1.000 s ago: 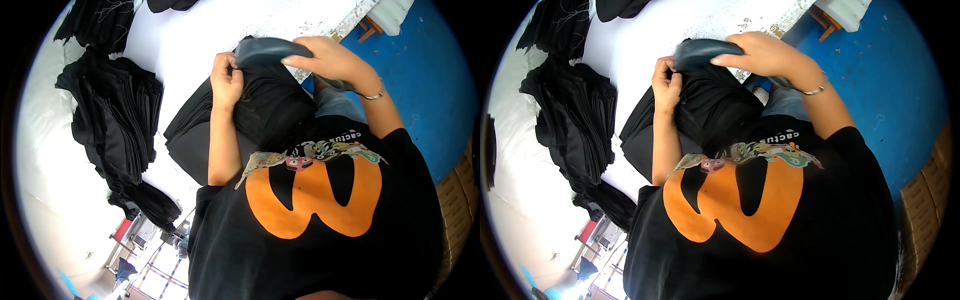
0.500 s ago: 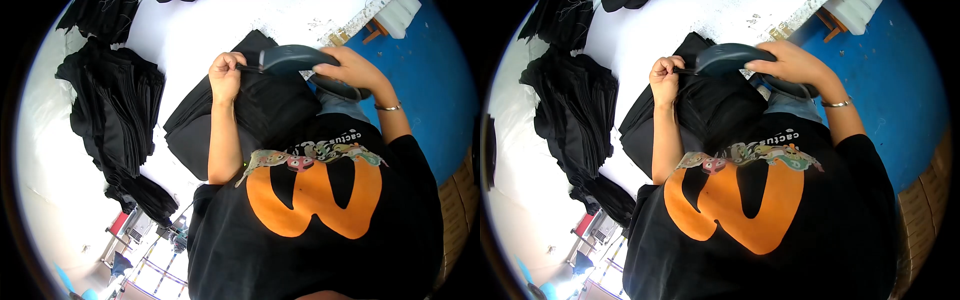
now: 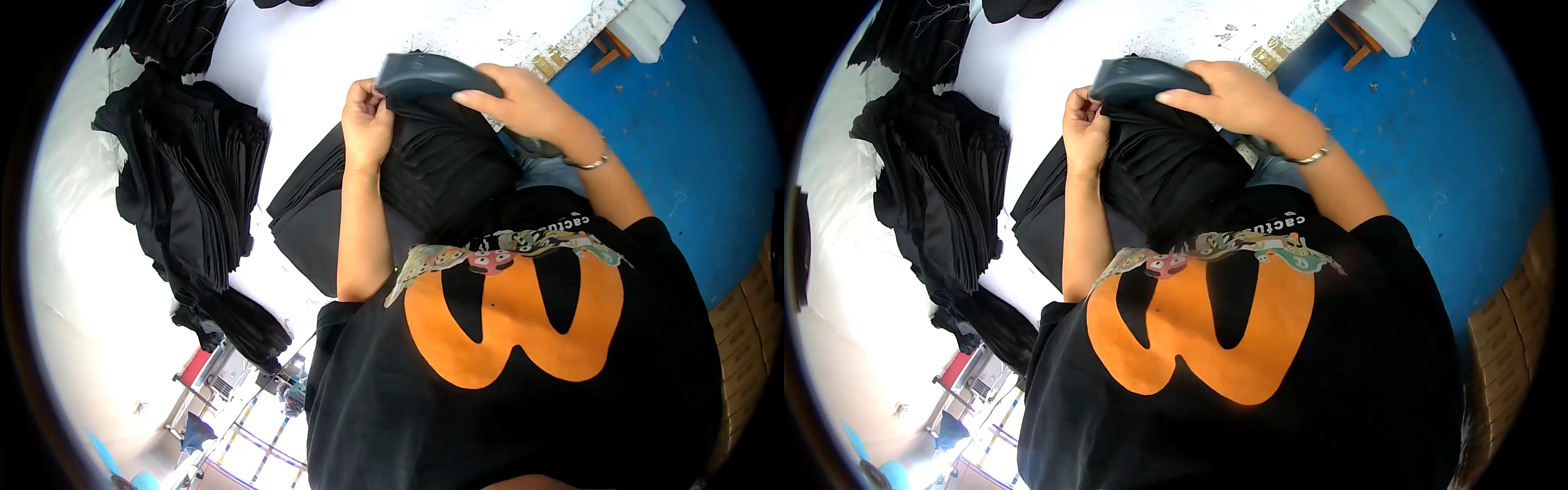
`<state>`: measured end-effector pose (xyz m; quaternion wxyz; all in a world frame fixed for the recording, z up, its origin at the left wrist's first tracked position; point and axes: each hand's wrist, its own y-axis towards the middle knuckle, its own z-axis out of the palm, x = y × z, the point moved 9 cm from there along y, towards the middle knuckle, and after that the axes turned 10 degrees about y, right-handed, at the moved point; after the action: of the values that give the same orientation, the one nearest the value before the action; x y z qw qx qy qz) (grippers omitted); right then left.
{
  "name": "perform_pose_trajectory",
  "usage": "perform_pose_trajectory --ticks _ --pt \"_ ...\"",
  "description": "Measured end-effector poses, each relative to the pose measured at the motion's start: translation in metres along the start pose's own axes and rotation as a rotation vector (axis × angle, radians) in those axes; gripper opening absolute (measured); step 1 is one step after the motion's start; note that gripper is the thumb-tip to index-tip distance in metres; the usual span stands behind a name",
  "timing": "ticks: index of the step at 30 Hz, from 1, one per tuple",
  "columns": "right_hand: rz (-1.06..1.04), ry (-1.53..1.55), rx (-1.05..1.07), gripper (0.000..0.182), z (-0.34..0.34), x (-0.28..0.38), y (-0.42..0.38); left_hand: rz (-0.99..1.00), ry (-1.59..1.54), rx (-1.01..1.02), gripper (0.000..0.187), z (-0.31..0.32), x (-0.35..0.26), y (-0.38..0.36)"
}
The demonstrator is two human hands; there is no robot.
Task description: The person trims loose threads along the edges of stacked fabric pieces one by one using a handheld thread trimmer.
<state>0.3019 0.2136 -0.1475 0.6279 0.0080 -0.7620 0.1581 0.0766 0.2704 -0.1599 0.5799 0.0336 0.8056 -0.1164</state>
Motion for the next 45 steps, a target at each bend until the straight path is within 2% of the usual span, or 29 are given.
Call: perform_pose_trajectory --ticks 1,3,5,7,8,9,11,13,14,15,17,19,20,21,23,24,27,28,31,32,33,34,36,39,41,42,43,44,45 --pt "-0.001 0.004 0.005 0.06 -0.01 0.0 -0.007 0.002 0.017 -0.002 0.028 -0.001 -0.002 -0.001" --pt "-0.055 0.016 0.262 0.059 -0.014 -0.004 -0.027 -0.001 -0.026 0.048 0.031 0.001 -0.004 -0.003" --pt "-0.099 0.057 0.222 0.056 -0.005 -0.014 -0.029 0.028 0.001 0.08 0.03 0.005 0.0 0.0" --pt "-0.022 -0.052 0.163 0.054 0.007 -0.005 -0.018 -0.022 0.013 0.066 0.027 0.002 0.003 0.003" --pt "-0.036 0.022 0.125 0.053 0.009 -0.001 -0.017 -0.07 -0.176 0.054 0.026 -0.002 0.003 0.002" --pt "-0.038 0.021 0.127 0.053 0.007 0.001 -0.02 -0.094 -0.133 0.026 0.027 -0.003 -0.002 0.003" --pt "-0.024 0.063 -0.005 0.053 -0.009 -0.001 -0.03 -0.004 0.125 0.087 0.034 0.001 -0.025 -0.004" --pt "-0.084 0.092 -0.077 0.052 -0.032 0.004 -0.046 0.023 0.26 0.327 0.037 -0.002 -0.055 -0.026" --pt "0.081 0.115 -0.083 0.053 -0.044 -0.001 -0.054 -0.141 0.168 0.591 0.032 0.002 -0.053 -0.045" --pt "0.247 0.139 -0.086 0.053 -0.052 -0.01 -0.062 -0.254 0.223 0.788 0.03 0.007 -0.047 -0.062" --pt "0.255 0.182 -0.049 0.054 -0.06 -0.01 -0.064 -0.442 0.478 0.73 0.029 0.006 -0.027 -0.061" --pt "0.261 0.233 -0.023 0.056 -0.055 -0.016 -0.057 0.201 0.735 0.042 0.023 -0.011 -0.041 -0.025" --pt "0.137 0.101 -0.026 0.057 -0.052 -0.011 -0.043 0.231 0.831 -0.224 0.019 -0.012 -0.059 -0.02" --pt "0.017 -0.031 -0.027 0.058 -0.046 -0.004 -0.032 0.555 0.882 -0.413 0.016 -0.002 -0.073 -0.014" --pt "0.066 -0.015 0.034 0.051 -0.029 -0.004 -0.005 0.145 0.56 -0.218 0.014 0.005 -0.005 0.007" --pt "0.184 0.099 0.035 0.052 -0.026 -0.003 0.001 0.117 0.531 -0.237 0.014 0.004 -0.006 0.009" --pt "0.235 0.058 0.047 0.05 -0.035 -0.003 -0.011 0.052 0.453 -0.224 0.017 -0.001 -0.011 0.003" --pt "0.24 0.164 0.081 0.048 -0.034 -0.015 -0.021 0.011 0.421 -0.209 0.022 -0.001 -0.009 0.001" --pt "0.162 0.189 0.02 0.046 -0.035 -0.018 -0.027 0.093 0.497 -0.134 0.03 0.008 -0.011 0.005" --pt "0.214 0.234 0.094 0.046 -0.026 -0.021 -0.018 0.089 0.495 -0.129 0.03 0.009 -0.008 0.005" --pt "0.198 0.165 -0.003 0.047 -0.026 -0.003 -0.008 0.083 0.454 -0.125 0.03 0.009 -0.003 0.007" --pt "0.178 0.132 -0.007 0.048 -0.02 0.001 0.004 0.08 0.415 -0.128 0.03 0.01 -0.004 0.009" --pt "0.15 0.11 -0.01 0.048 -0.019 0.002 0.013 0.107 0.46 -0.172 0.029 0.007 -0.018 0.001" --pt "-0.001 -0.049 0.007 0.05 -0.039 0.013 -0.009 0.206 0.509 -0.262 0.023 0.002 -0.04 -0.014" --pt "0.151 -0.019 0.105 0.051 -0.045 -0.002 -0.026 0.338 0.521 -0.177 0.019 0.004 -0.057 -0.026" --pt "0.165 -0.051 0.11 0.051 -0.044 -0.004 -0.023 0.336 0.461 0.054 0.019 0.012 -0.06 -0.028" --pt "0.172 -0.05 0.101 0.051 -0.04 -0.004 -0.017 0.132 0.417 0.341 0.005 0.02 -0.054 -0.035" --pt "0.119 -0.075 0.044 0.05 -0.035 0.002 -0.007 0.001 0.375 0.446 0.004 0.016 -0.044 -0.037" --pt "0.059 -0.099 -0.004 0.049 -0.032 0.008 0.003 -0.133 0.335 0.54 0.011 0.016 -0.034 -0.043"
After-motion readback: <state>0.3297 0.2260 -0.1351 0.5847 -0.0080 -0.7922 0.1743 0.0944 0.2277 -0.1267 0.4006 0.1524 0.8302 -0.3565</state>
